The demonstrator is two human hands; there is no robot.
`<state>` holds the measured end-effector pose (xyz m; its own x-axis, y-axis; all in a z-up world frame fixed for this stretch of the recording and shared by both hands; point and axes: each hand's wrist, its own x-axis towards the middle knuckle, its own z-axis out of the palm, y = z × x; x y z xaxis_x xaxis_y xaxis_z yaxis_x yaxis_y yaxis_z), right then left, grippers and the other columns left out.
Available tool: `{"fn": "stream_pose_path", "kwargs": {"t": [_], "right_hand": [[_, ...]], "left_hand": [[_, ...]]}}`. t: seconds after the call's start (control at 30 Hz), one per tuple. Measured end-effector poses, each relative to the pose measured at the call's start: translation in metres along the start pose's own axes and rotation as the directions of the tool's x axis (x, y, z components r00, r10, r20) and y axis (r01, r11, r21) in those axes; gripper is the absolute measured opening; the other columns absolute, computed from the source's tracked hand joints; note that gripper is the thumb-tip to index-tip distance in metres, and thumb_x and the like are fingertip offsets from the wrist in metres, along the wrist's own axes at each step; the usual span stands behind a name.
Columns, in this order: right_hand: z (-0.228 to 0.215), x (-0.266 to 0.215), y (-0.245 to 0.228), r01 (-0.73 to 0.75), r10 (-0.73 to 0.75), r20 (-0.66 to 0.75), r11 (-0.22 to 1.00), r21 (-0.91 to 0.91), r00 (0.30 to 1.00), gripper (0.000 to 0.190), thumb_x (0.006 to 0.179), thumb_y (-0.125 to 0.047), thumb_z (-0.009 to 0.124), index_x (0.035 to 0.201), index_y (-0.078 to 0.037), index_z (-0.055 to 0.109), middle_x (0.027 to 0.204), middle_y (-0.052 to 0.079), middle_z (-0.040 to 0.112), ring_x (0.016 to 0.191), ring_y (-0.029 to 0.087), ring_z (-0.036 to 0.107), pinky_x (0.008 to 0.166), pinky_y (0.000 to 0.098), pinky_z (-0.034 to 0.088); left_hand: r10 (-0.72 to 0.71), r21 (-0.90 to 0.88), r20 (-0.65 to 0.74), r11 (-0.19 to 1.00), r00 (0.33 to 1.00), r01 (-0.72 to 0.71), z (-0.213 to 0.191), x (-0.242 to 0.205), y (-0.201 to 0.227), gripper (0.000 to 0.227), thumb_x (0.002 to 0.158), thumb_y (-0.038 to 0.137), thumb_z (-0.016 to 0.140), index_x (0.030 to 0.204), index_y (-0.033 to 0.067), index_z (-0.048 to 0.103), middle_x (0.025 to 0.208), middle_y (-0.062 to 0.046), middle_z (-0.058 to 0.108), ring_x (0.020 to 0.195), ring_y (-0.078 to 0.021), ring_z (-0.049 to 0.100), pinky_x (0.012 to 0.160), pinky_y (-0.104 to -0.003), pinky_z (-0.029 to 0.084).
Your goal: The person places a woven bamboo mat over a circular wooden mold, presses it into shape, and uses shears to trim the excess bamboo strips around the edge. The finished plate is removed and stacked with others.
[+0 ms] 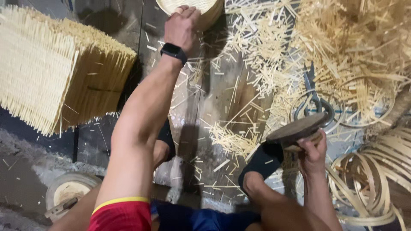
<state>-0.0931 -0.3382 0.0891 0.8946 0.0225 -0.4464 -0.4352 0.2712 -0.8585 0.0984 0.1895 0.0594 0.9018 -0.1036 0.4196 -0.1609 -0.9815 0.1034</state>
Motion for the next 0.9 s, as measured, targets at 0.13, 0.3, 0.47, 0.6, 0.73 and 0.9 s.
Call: {"fn": "stream_pose_path", "kwargs": {"t": [0.13,0.3,0.47,0.6,0.73,0.9], "right_hand": [[-0.008,0.006,0.005,-0.021,0.019,-0.017,0.993,-0.117,1.000,0.052,0.086,-0.011,0.063,0.134,-0.004,0.047,0.113,0.006,0.056,0.102,0.018,0.059,0.094,0.0360,0.051],[0.010,0.001,-0.004,-0.071,0.069,-0.022,0.986,-0.151,0.997,0.058,0.082,-0.015,0.065,0.135,-0.003,0.046,0.114,0.006,0.057,0.103,0.018,0.059,0.096,0.0371,0.050],[0.059,0.010,-0.020,-0.161,0.105,0.281,0.969,0.185,0.954,0.057,0.097,-0.026,0.060,0.145,0.003,0.045,0.133,0.015,0.058,0.123,0.028,0.060,0.111,0.0449,0.047],[0.098,0.021,-0.019,-0.354,0.280,0.270,0.891,0.285,0.921,0.059,0.103,-0.038,0.042,0.147,0.001,0.044,0.142,0.016,0.058,0.130,0.030,0.057,0.110,0.0447,0.047],[0.124,0.035,0.006,-0.392,0.360,0.241,0.915,0.098,0.901,0.056,0.101,-0.040,0.048,0.138,0.001,0.055,0.130,0.015,0.068,0.114,0.025,0.067,0.094,0.0372,0.054],[0.121,0.035,0.033,-0.218,0.271,0.068,0.878,-0.426,0.960,0.030,0.100,-0.020,0.067,0.125,-0.003,0.066,0.111,0.011,0.071,0.088,0.018,0.068,0.062,0.0313,0.057]], "left_hand": [[-0.148,-0.077,0.076,0.985,0.986,0.154,0.015,0.009,0.001,0.035,0.083,-0.003,0.062,0.110,0.0144,0.079,0.117,-0.010,0.075,0.104,-0.0328,0.071,0.086,-0.045,0.059],[-0.232,-0.063,0.197,0.967,0.952,0.249,0.027,0.008,-0.001,0.038,0.085,-0.002,0.055,0.112,0.0120,0.077,0.125,-0.008,0.073,0.111,-0.0340,0.069,0.093,-0.046,0.059],[-0.376,-0.157,0.208,0.899,0.903,0.410,0.002,-0.011,0.061,0.066,0.083,-0.006,0.049,0.148,0.0048,0.046,0.138,-0.021,0.062,0.102,-0.0300,0.068,0.076,-0.041,0.062],[-0.285,-0.331,0.315,0.861,0.905,0.386,-0.004,-0.117,0.191,0.056,0.105,0.056,0.061,0.137,0.0105,0.069,0.132,-0.029,0.066,0.121,-0.0464,0.062,0.098,-0.065,0.043],[-0.578,-0.530,0.772,-0.359,0.263,0.768,0.020,-0.181,0.216,0.044,0.096,0.037,0.069,0.114,-0.0025,0.077,0.115,-0.021,0.078,0.106,-0.0298,0.070,0.090,-0.037,0.056],[-0.543,-0.549,0.610,0.234,0.576,0.802,-0.003,-0.171,0.174,0.034,0.093,0.029,0.070,0.116,0.0043,0.074,0.105,-0.020,0.077,0.095,-0.0244,0.076,0.084,-0.037,0.056]]}}
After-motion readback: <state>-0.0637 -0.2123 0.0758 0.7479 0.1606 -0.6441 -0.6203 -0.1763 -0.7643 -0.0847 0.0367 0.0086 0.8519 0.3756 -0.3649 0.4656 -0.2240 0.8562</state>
